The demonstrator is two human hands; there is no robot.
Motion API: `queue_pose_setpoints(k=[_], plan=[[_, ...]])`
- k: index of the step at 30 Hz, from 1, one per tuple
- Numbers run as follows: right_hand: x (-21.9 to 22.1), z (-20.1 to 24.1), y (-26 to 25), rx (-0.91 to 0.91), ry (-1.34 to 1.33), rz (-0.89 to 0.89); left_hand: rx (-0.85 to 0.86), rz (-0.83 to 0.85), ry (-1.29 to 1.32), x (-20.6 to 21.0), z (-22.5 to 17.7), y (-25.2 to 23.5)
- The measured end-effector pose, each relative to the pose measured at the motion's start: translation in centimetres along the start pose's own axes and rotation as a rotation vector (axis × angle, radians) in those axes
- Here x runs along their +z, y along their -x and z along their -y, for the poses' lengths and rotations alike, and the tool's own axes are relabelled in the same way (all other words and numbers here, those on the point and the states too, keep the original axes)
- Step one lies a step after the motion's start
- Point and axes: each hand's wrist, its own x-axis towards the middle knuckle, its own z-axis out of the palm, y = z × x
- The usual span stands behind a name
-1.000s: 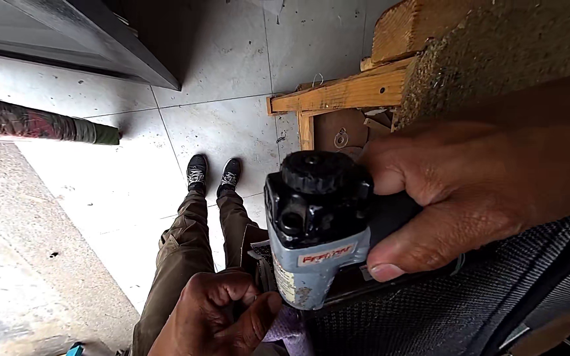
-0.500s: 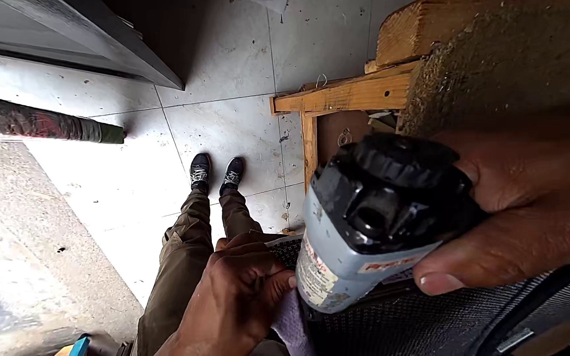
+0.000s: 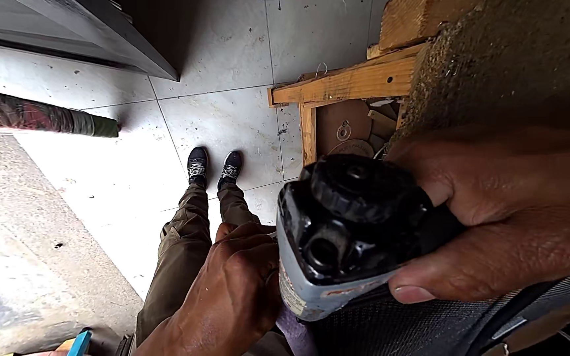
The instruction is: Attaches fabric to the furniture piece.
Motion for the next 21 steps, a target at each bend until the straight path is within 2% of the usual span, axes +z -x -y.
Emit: queue_pose_setpoints(k=[5,8,11,15,18,21], plan=[[0.2,1.1,-0.3,0.038,0.002,-0.026,0.036,-0.002,-0.047,0.0,0.1,-0.1],[-0.8,1.5,-1.0,0.121,-0.101,0.173,0.056,0.0,-0.085,0.0,0.2,0.1],[-1.8,1.5,-1.7,0.092,-0.02,0.274,0.061,0.001,-0.097,0.0,0.3,0.0],[-1.1,2.7,-1.1,0.179,-0.051,0.164,0.069,0.012,-0.068,-0.3,0.2,-0.6],[-2.1,1.3,2.2,0.166,-0.145,0.205,-0.016,0.167,0.194,-1.5,2.1,-0.7],[-0.1,0.3,6.3,0.348,-0.182,0.331,-0.051,0.366,0.427,-3.4,4.9,0.8]])
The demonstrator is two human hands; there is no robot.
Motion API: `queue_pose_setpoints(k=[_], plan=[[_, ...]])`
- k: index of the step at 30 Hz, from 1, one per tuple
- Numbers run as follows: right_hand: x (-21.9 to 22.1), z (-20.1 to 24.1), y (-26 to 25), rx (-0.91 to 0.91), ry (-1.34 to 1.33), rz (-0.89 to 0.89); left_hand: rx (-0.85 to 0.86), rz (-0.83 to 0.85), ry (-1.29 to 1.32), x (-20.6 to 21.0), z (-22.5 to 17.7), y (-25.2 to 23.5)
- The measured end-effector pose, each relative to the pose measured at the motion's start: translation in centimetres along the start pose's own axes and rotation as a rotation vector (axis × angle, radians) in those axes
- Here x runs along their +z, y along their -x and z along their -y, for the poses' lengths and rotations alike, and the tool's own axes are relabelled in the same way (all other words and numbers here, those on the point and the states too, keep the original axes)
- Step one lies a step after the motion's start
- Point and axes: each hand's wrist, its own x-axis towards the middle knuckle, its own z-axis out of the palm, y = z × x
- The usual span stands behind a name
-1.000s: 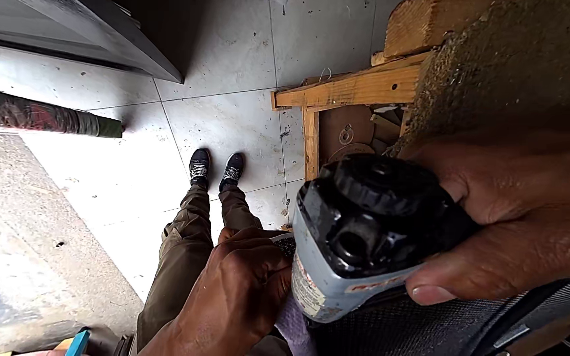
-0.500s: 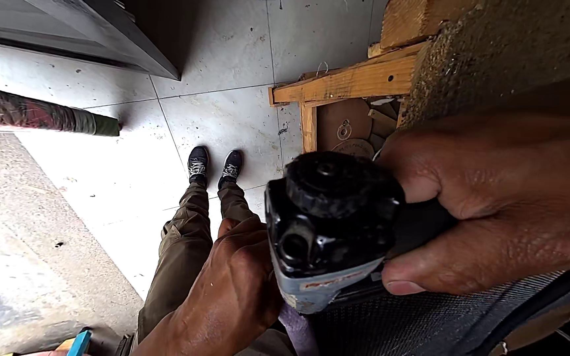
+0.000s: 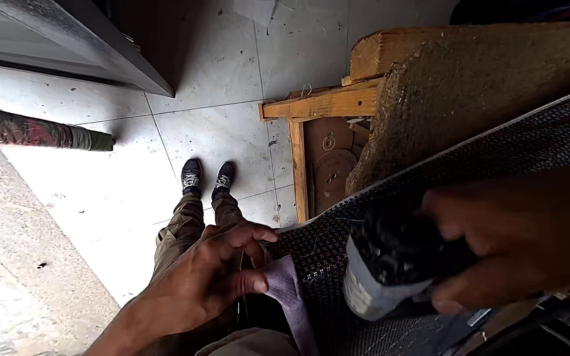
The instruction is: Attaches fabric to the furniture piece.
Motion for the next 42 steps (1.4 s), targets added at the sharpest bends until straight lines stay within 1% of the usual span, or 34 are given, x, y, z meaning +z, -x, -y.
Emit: queue_pose_setpoints(k=[2,4,5,6,7,9,10,11,12,14,16,17,18,19,21,22,24,25,26,28,29,30,31,34,37,40,42], plan=[[3.9,-2.1,-0.6,0.076,0.092,0.13,0.012,0.0,0.099,0.0,0.5,0.7],[8.6,-3.8,-2.5,0.151,0.147,0.25,0.104,-0.089,0.297,1.1,0.5,0.1],[10.9,-4.5,-3.5,0.182,0.194,0.274,0.152,-0.117,0.402,1.6,0.4,-0.8],[12.9,-4.9,-4.2,0.217,0.247,0.258,0.191,-0.114,0.473,2.0,0.3,-1.8],[14.6,-4.6,-4.7,0.268,0.292,0.197,0.224,-0.093,0.516,2.4,0.1,-2.9],[18.1,-3.9,-5.0,0.312,0.424,-0.082,0.264,-0.008,0.619,3.5,0.0,-4.9],[20.4,-4.3,-4.9,0.307,0.546,-0.253,0.27,0.044,0.693,4.0,0.0,-5.5],[21.9,-4.1,-4.6,0.311,0.617,-0.412,0.271,0.094,0.764,4.3,0.1,-6.0],[22.3,-3.5,-4.0,0.311,0.662,-0.54,0.27,0.136,0.813,4.4,0.2,-6.4],[21.0,-0.7,-2.3,0.244,0.614,-0.754,0.27,0.183,0.841,4.5,0.2,-6.8],[19.9,1.0,-2.1,0.071,0.53,-1.027,0.265,0.208,0.833,4.7,0.0,-6.8],[19.4,1.4,-3.1,-0.021,0.517,-1.154,0.263,0.212,0.826,4.7,-0.1,-6.8],[18.8,1.8,-4.5,-0.081,0.542,-1.233,0.261,0.213,0.82,4.7,-0.2,-6.9],[18.1,1.9,-6.0,-0.122,0.606,-1.271,0.255,0.209,0.806,4.6,-0.3,-6.9],[17.0,1.4,-8.2,-0.16,0.806,-1.256,0.238,0.194,0.768,4.5,-0.4,-6.8],[16.8,1.0,-8.7,-0.185,0.864,-1.247,0.234,0.195,0.759,4.5,-0.5,-6.8],[16.3,0.1,-9.4,-0.311,0.857,-1.287,0.247,0.172,0.731,4.4,-0.6,-6.7],[16.1,-0.2,-9.7,-0.396,0.845,-1.309,0.271,0.122,0.648,4.5,-0.9,-6.4],[15.9,-0.4,-10.0,-0.426,0.851,-1.325,0.304,0.032,0.468,4.5,-1.2,-5.7],[15.5,-0.8,-10.2,-0.466,0.876,-1.334,0.362,-0.216,-0.01,4.7,-1.9,-3.3],[15.2,-1.0,-10.3,-0.479,0.882,-1.32,0.388,-0.338,-0.17,5.1,-2.0,-1.9],[15.0,-1.3,-10.3,-0.497,0.877,-1.311,0.379,-0.433,-0.278,5.8,-2.0,-0.4],[14.8,-1.6,-10.3,-0.521,0.861,-1.295,0.341,-0.475,-0.339,7.0,-2.0,1.0],[13.4,-2.4,-10.5,-0.633,0.733,-1.174,0.27,-0.531,-0.372,9.6,-2.2,2.4],[11.6,-3.2,-11.0,-0.786,0.555,-1.084,0.256,-0.556,-0.453,9.5,-2.8,1.8],[10.4,-3.7,-11.4,-0.916,0.43,-1.06,0.145,-0.542,-0.539,8.9,-4.6,1.6],[10.4,-3.5,-11.5,-0.911,0.416,-1.087,0.057,-0.591,-0.55,9.0,-5.9,1.5]])
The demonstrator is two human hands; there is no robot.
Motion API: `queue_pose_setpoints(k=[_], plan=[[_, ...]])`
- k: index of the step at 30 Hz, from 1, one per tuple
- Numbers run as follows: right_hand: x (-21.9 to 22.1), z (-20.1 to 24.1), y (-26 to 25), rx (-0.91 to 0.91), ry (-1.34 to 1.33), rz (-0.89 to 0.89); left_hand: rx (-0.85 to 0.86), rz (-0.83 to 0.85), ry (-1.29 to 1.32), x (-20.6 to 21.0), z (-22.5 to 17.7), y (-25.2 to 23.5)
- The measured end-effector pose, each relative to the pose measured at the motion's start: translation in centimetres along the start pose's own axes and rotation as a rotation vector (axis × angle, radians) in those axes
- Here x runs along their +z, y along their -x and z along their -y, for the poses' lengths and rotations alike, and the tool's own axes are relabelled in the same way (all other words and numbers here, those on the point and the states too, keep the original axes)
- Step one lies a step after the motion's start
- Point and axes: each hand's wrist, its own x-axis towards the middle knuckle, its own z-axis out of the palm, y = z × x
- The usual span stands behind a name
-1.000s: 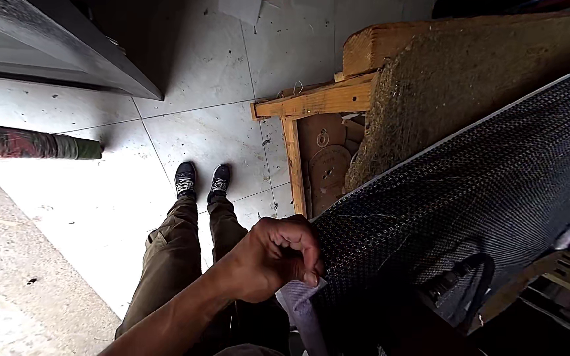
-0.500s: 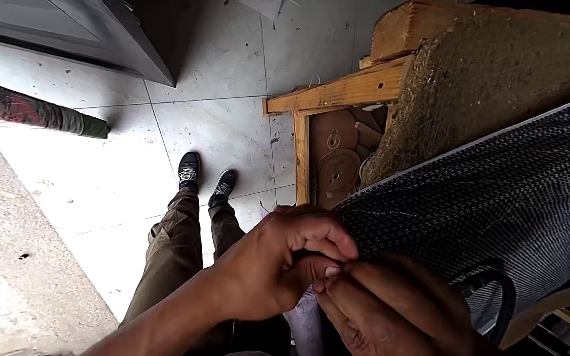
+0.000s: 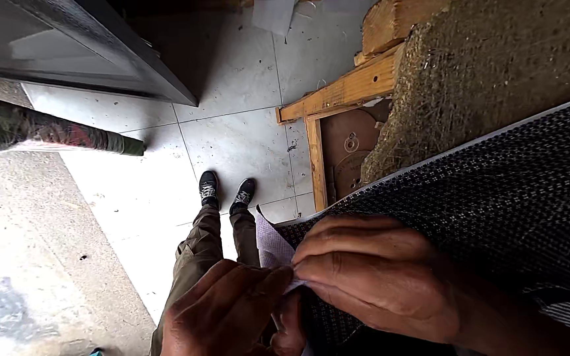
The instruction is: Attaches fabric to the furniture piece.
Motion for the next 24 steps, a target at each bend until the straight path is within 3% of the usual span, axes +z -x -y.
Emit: queue_pose_setpoints(k=[6,10,18,21,24], plan=[[2.3,1.0,1.0,0.053,0.131,-0.165,-0.044,-0.194,-0.017,1.1,-0.2,0.7],[2.5,1.3,1.5,-0.002,0.162,-0.12,-0.079,-0.284,0.093,2.1,0.0,1.6],[1.2,0.6,0.7,-0.015,-0.032,-0.028,-0.053,-0.212,0.151,1.6,0.0,2.2],[1.6,0.8,0.2,0.002,0.025,-0.093,-0.001,-0.241,0.149,2.0,0.0,2.0],[0.7,1.4,-0.7,-0.039,0.111,0.039,0.003,-0.242,0.249,1.9,0.2,2.0]])
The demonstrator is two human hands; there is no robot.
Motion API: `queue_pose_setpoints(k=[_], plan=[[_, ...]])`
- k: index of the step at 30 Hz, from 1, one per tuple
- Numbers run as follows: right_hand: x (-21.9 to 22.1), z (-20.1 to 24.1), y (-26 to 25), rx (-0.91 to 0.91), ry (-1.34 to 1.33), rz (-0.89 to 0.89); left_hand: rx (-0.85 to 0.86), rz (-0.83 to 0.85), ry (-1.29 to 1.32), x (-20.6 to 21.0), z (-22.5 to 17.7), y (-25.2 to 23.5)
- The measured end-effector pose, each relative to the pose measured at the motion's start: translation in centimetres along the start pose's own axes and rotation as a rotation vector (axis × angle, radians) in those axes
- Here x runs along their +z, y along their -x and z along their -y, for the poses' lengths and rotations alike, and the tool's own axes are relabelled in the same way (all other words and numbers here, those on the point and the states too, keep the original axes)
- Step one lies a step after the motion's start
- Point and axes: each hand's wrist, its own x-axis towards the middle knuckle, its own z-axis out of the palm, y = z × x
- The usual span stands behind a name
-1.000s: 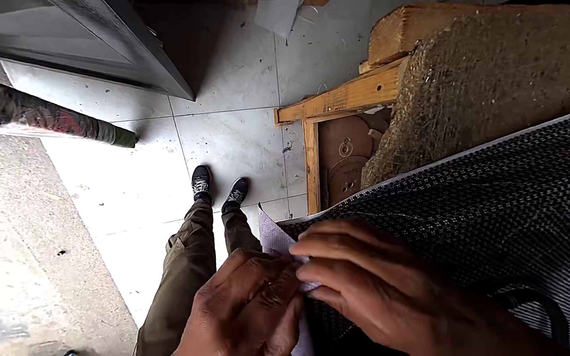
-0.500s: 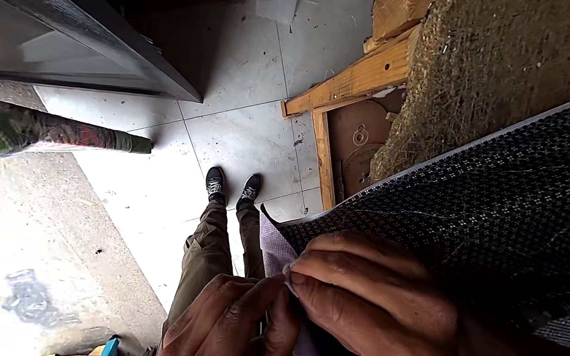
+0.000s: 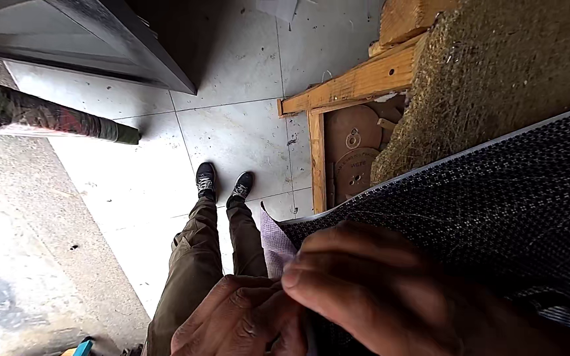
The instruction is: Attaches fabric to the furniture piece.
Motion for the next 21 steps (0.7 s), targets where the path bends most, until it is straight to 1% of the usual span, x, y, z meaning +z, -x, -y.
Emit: queue_pose_setpoints(k=[3,5,6,7,8,10,12,13,14,15,17,18,19,20,21], plan=[[-1.2,0.9,-0.9,-0.063,0.227,0.294,-0.155,0.027,0.263,-1.0,0.2,0.0],[-1.4,1.2,-1.4,-0.117,0.363,0.392,-0.248,0.066,0.412,-1.5,1.0,-0.8],[-1.6,1.3,-1.7,-0.15,0.428,0.416,-0.254,0.083,0.46,-1.3,2.2,-1.4],[-1.9,1.3,-2.0,-0.186,0.482,0.441,-0.212,0.112,0.469,-0.8,4.1,-2.1],[-2.2,1.2,-2.1,-0.233,0.534,0.473,-0.141,0.176,0.442,-0.3,6.5,-2.9],[-2.7,1.0,-2.5,-0.325,0.614,0.515,-0.011,0.361,0.411,0.9,10.8,-4.9],[-3.1,0.9,-3.2,-0.393,0.679,0.562,0.043,0.444,0.491,2.5,13.6,-6.2],[-3.3,0.9,-3.6,-0.412,0.698,0.595,0.029,0.491,0.578,3.3,14.2,-6.6],[-3.5,0.9,-4.1,-0.426,0.701,0.632,-0.021,0.541,0.661,4.1,14.3,-7.1],[-3.8,0.8,-4.5,-0.435,0.695,0.672,-0.108,0.59,0.725,4.8,14.2,-7.8],[-4.1,0.5,-5.1,-0.426,0.651,0.736,-0.265,0.723,0.781,6.4,14.0,-9.8],[-4.2,0.5,-5.3,-0.408,0.621,0.752,-0.281,0.815,0.783,7.4,13.8,-10.8],[-4.3,0.6,-5.5,-0.395,0.599,0.769,-0.247,0.88,0.736,8.2,13.4,-11.8],[-4.3,0.7,-5.8,-0.393,0.592,0.777,-0.182,0.91,0.642,8.6,12.9,-12.6],[-4.3,0.9,-6.0,-0.396,0.588,0.787,-0.094,0.892,0.525,8.4,12.4,-13.1]])
